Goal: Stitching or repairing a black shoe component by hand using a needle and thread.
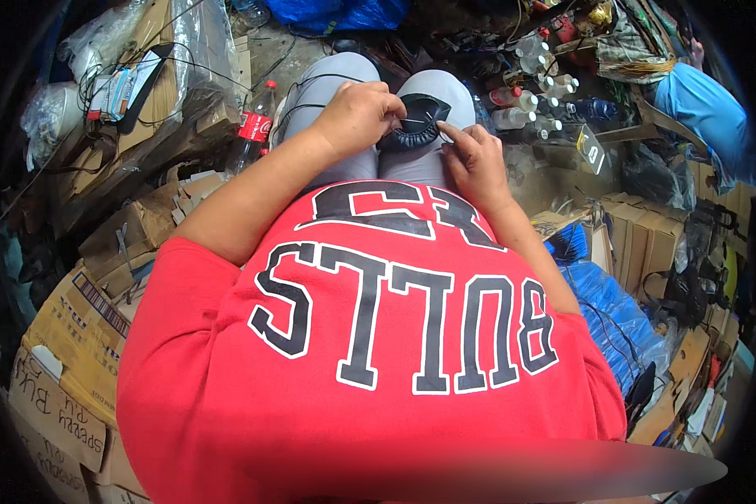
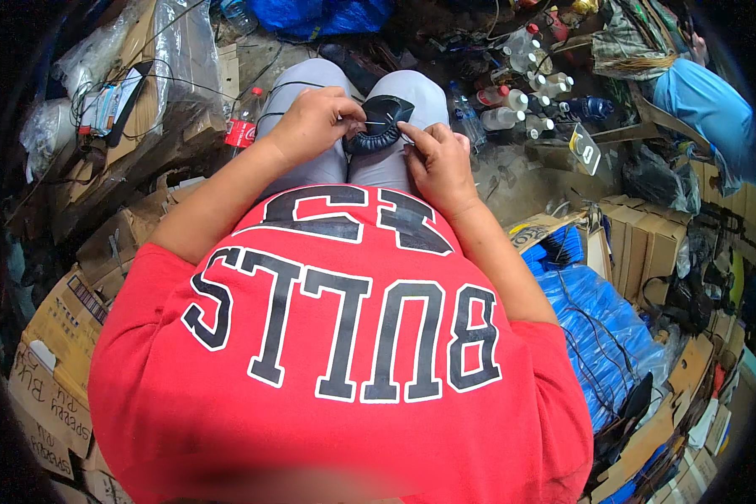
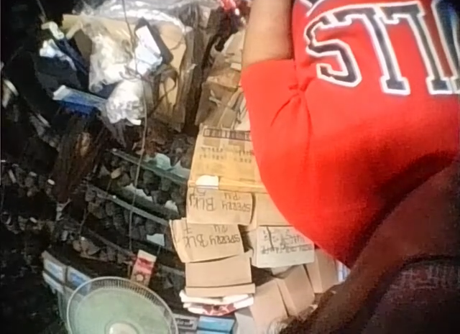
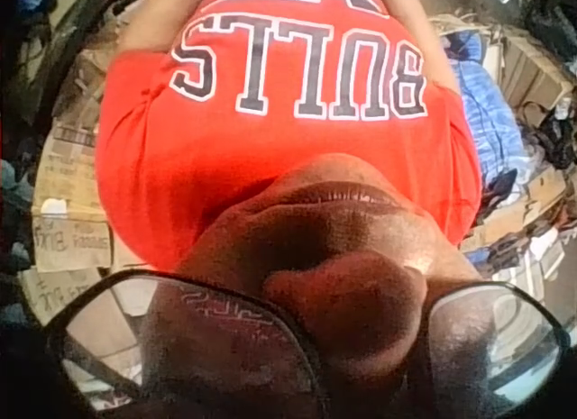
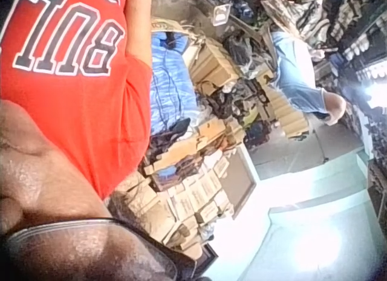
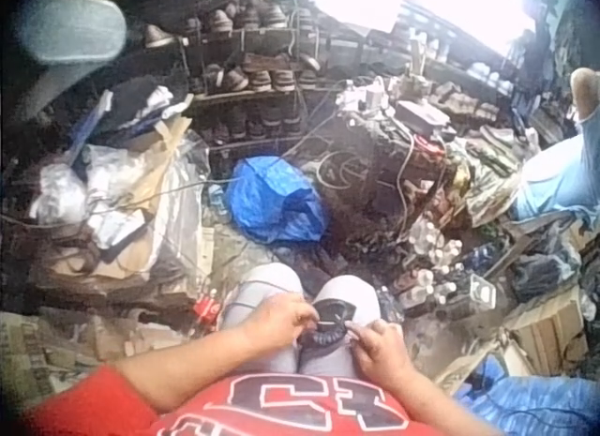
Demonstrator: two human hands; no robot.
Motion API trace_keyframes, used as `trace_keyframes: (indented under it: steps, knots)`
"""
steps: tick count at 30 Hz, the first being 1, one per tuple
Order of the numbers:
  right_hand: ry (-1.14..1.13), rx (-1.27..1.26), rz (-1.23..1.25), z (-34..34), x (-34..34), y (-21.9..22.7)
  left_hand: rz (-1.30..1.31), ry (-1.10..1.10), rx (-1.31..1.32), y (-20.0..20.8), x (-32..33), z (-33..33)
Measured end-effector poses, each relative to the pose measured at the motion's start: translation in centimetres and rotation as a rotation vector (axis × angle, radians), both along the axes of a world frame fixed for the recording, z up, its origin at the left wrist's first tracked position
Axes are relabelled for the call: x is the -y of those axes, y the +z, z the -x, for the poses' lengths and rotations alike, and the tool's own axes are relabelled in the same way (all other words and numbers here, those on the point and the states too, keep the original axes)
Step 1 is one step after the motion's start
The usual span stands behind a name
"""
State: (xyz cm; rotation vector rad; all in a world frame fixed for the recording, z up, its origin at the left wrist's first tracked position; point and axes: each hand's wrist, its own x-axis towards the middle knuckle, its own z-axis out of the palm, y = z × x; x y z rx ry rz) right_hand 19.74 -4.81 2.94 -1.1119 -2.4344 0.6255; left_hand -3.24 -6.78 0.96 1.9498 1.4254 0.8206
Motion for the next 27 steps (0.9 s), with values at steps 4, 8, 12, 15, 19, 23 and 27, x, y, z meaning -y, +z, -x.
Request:
trace_keyframes:
  steps: [4, 8, 12, 15, 19, 23, 27]
  knots:
    - [-0.024, 0.017, 0.063, -0.1, 0.1, 0.0, -0.213, 0.087, -0.256, -0.7, 0.0, -0.5]
    - [-0.102, -0.023, 0.326, -0.7, -0.6, -0.3, -0.050, 0.053, 0.160, -1.5, -0.4, -0.4]
    - [-0.063, -0.219, 0.588, -1.8, -2.7, -1.9, 0.105, -0.054, 0.365, -2.2, -1.0, -0.4]
    - [-0.052, -0.205, 0.674, -1.5, -3.6, -1.6, 0.041, -0.049, 0.289, -2.7, -1.6, -0.2]
    - [-0.017, -0.168, 0.680, -1.7, -4.2, -1.5, -0.063, -0.022, 0.146, -2.3, -1.8, -0.3]
    - [-0.008, -0.166, 0.712, -1.7, -4.4, -1.3, -0.014, -0.008, 0.157, -2.0, -1.7, -0.3]
    - [-0.019, -0.149, 0.700, -1.7, -4.5, -1.4, -0.066, -0.015, 0.115, -2.4, -1.7, -0.4]
